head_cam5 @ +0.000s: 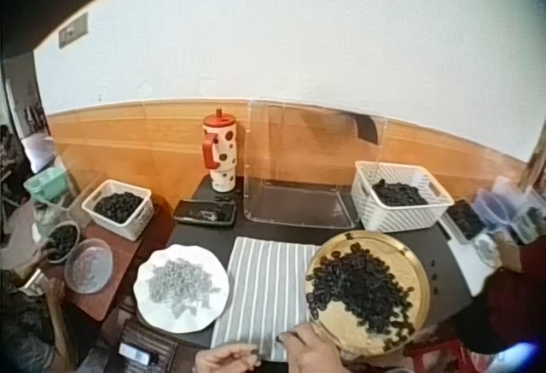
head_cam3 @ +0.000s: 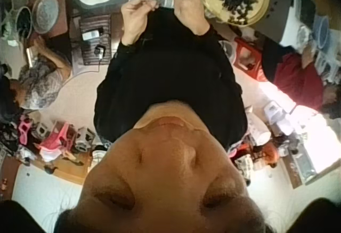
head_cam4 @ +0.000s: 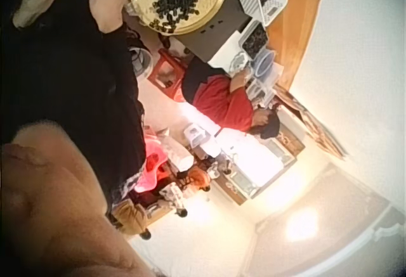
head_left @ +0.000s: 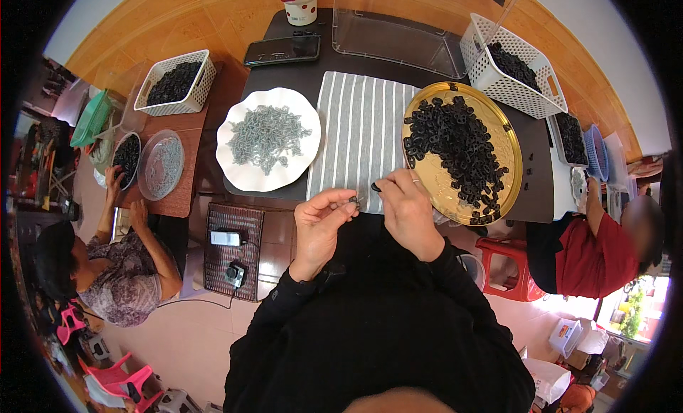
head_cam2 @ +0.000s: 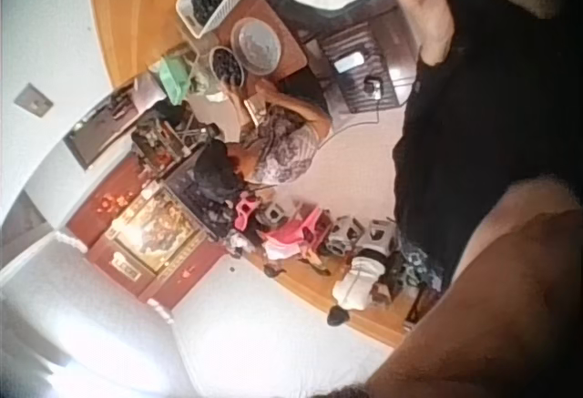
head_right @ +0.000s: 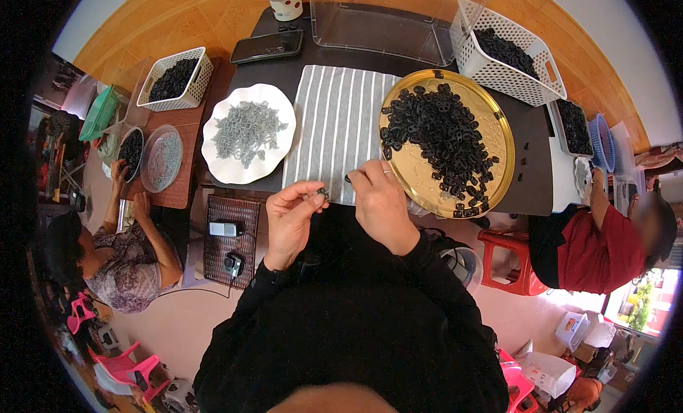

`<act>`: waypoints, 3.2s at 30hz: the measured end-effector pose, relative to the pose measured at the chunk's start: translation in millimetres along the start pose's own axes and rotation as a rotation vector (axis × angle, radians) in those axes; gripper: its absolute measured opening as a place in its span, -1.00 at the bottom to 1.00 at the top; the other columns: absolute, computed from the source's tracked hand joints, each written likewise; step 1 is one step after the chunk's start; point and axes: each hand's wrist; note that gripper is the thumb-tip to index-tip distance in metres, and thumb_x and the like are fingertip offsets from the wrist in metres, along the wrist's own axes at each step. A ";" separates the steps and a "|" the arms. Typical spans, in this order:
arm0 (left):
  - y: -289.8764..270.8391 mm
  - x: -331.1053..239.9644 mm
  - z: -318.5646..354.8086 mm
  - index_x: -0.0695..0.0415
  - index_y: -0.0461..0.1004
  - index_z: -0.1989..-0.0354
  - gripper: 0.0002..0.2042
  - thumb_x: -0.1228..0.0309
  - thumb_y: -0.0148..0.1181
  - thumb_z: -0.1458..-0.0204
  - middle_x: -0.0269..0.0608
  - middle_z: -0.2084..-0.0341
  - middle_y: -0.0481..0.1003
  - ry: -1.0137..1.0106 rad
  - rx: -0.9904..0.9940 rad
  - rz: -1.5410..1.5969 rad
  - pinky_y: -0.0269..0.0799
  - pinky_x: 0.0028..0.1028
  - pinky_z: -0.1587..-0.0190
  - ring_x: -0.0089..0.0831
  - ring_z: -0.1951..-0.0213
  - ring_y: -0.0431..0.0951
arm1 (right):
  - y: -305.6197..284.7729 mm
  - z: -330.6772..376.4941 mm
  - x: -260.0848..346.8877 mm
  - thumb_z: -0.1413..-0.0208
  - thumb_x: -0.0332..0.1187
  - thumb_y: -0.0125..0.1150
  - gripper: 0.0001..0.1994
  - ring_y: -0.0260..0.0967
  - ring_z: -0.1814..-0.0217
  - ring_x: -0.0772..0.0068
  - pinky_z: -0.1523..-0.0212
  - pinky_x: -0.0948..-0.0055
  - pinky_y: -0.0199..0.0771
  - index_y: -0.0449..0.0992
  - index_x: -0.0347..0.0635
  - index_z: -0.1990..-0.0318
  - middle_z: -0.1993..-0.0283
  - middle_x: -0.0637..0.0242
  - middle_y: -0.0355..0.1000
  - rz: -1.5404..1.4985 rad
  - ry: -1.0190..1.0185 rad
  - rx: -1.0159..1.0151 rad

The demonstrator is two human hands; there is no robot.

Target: The person assembles plastic cord locks by joining small black components together by hand, repeatedly taking pieces from a tray and the tabletop. The person then picks up a piece of black fabric and lifts it.

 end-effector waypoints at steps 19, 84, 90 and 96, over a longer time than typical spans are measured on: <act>1.7 1.5 3.0 0.34 0.56 0.14 -0.80 0.66 0.20 -0.04 -0.22 0.43 0.56 0.012 0.012 -0.009 0.45 -0.59 0.29 -0.52 0.41 0.53 | -6.3 -2.1 8.8 0.21 -0.60 0.14 -0.80 0.34 0.28 0.04 0.28 0.21 0.38 0.44 -0.33 0.32 0.39 0.12 0.27 -0.052 0.013 0.034; 40.6 10.2 8.6 0.30 0.56 0.09 -0.74 0.73 0.19 -0.02 -0.31 0.38 0.50 0.095 0.063 -0.075 0.41 -0.64 0.21 -0.62 0.33 0.47 | -8.0 29.8 14.5 -0.12 -0.63 0.18 -0.96 0.32 0.35 0.70 0.32 0.68 0.32 0.50 -0.36 0.29 0.37 0.41 0.41 -1.022 0.445 -0.254; 35.3 11.8 6.0 0.28 0.52 0.00 -0.69 0.69 0.21 -0.05 -0.31 0.35 0.53 0.034 0.112 -0.016 0.43 -0.63 0.21 -0.62 0.33 0.48 | -9.2 29.7 8.9 -0.05 -0.67 0.23 -0.81 0.35 0.31 0.62 0.26 0.61 0.40 0.49 -0.34 0.17 0.30 0.36 0.41 -1.121 0.359 -0.210; 35.6 10.4 4.0 0.30 0.49 -0.02 -0.69 0.69 0.18 -0.07 -0.21 0.28 0.58 -0.059 0.151 0.102 0.47 -0.60 0.22 -0.58 0.28 0.53 | -6.4 36.1 2.3 0.04 -0.68 0.31 -0.68 0.37 0.27 0.57 0.26 0.58 0.41 0.49 -0.30 0.08 0.25 0.32 0.41 -1.050 0.270 -0.188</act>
Point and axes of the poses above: each hand's wrist, its own z-axis away from the middle knuckle, its own y-axis out of the palm, x = y × z
